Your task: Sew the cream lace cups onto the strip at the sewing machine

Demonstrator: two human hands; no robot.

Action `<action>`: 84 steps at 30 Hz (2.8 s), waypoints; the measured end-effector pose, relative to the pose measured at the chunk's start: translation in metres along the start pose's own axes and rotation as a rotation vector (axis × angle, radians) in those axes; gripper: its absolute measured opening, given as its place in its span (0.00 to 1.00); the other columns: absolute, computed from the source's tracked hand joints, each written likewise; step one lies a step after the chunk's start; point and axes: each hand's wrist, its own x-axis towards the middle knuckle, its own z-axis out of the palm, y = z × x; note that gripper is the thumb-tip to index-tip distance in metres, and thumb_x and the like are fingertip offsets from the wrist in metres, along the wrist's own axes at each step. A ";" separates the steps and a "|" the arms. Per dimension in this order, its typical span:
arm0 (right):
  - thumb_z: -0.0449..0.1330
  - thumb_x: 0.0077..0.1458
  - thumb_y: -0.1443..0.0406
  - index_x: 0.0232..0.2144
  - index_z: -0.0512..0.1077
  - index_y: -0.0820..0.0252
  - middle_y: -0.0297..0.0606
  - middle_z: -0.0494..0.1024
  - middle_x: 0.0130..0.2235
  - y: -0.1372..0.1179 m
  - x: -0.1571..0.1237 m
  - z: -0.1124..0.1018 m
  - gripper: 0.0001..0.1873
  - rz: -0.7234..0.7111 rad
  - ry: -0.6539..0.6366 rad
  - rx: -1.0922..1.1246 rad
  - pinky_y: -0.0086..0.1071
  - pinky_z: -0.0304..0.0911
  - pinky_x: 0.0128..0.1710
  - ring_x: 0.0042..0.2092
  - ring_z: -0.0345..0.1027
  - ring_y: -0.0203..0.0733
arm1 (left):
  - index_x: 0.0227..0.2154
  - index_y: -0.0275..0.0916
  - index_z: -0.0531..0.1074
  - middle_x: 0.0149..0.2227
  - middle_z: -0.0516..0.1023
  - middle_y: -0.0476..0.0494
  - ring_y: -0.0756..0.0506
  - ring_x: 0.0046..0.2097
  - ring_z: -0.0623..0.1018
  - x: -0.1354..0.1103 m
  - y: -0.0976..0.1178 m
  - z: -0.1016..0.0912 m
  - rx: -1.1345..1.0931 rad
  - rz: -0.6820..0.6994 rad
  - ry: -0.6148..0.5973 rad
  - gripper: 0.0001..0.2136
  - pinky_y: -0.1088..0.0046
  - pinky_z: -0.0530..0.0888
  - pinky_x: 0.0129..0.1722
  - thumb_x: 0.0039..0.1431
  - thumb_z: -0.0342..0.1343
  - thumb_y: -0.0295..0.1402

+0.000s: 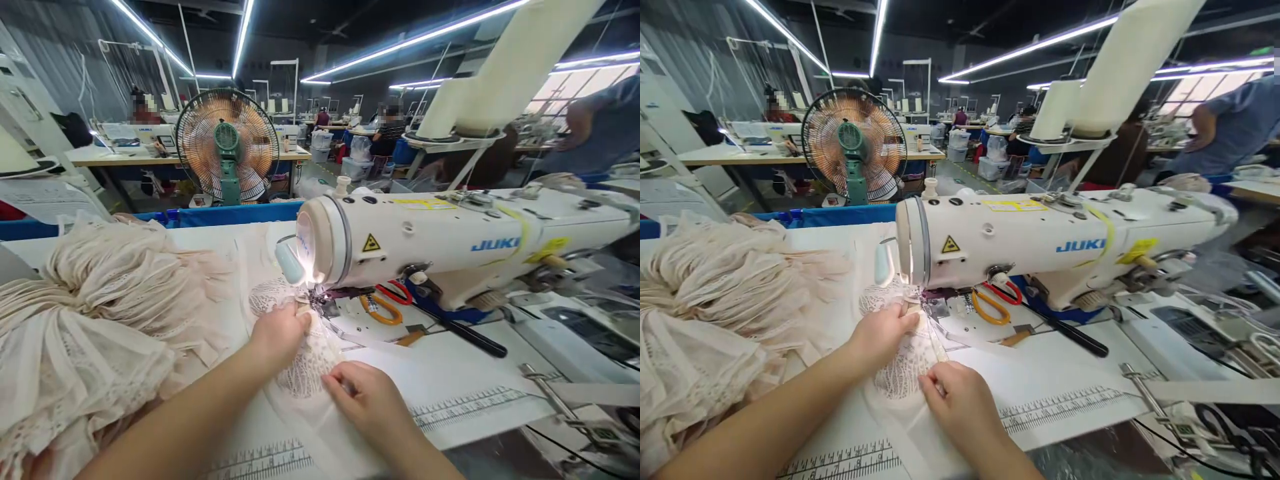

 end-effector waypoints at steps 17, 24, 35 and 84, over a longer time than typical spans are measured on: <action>0.47 0.56 0.58 0.18 0.62 0.57 0.31 0.69 0.22 0.010 0.013 -0.015 0.18 0.039 -0.024 -0.031 0.29 0.51 0.26 0.26 0.62 0.37 | 0.44 0.39 0.69 0.38 0.71 0.40 0.42 0.35 0.74 0.015 0.015 0.015 0.033 -0.085 0.126 0.14 0.68 0.71 0.28 0.55 0.44 0.27; 0.48 0.56 0.60 0.19 0.65 0.56 0.33 0.72 0.23 0.009 0.017 -0.017 0.17 0.063 -0.029 -0.012 0.30 0.53 0.27 0.28 0.64 0.38 | 0.44 0.38 0.69 0.38 0.70 0.39 0.41 0.35 0.74 0.017 0.012 0.018 0.037 -0.080 0.142 0.15 0.67 0.72 0.29 0.57 0.42 0.27; 0.48 0.56 0.64 0.29 0.72 0.57 0.34 0.75 0.31 0.004 0.024 -0.019 0.13 0.055 -0.050 -0.028 0.31 0.58 0.32 0.34 0.67 0.40 | 0.47 0.41 0.68 0.43 0.69 0.38 0.40 0.38 0.73 0.020 -0.001 0.007 0.037 -0.139 0.140 0.17 0.66 0.70 0.31 0.59 0.41 0.29; 0.47 0.60 0.59 0.59 0.56 0.59 0.46 0.79 0.33 -0.005 0.041 -0.042 0.26 -0.083 -0.364 -0.523 0.36 0.57 0.25 0.34 0.73 0.53 | 0.54 0.31 0.63 0.57 0.64 0.32 0.38 0.57 0.66 -0.013 0.011 -0.007 0.064 0.096 0.059 0.21 0.62 0.67 0.54 0.57 0.47 0.29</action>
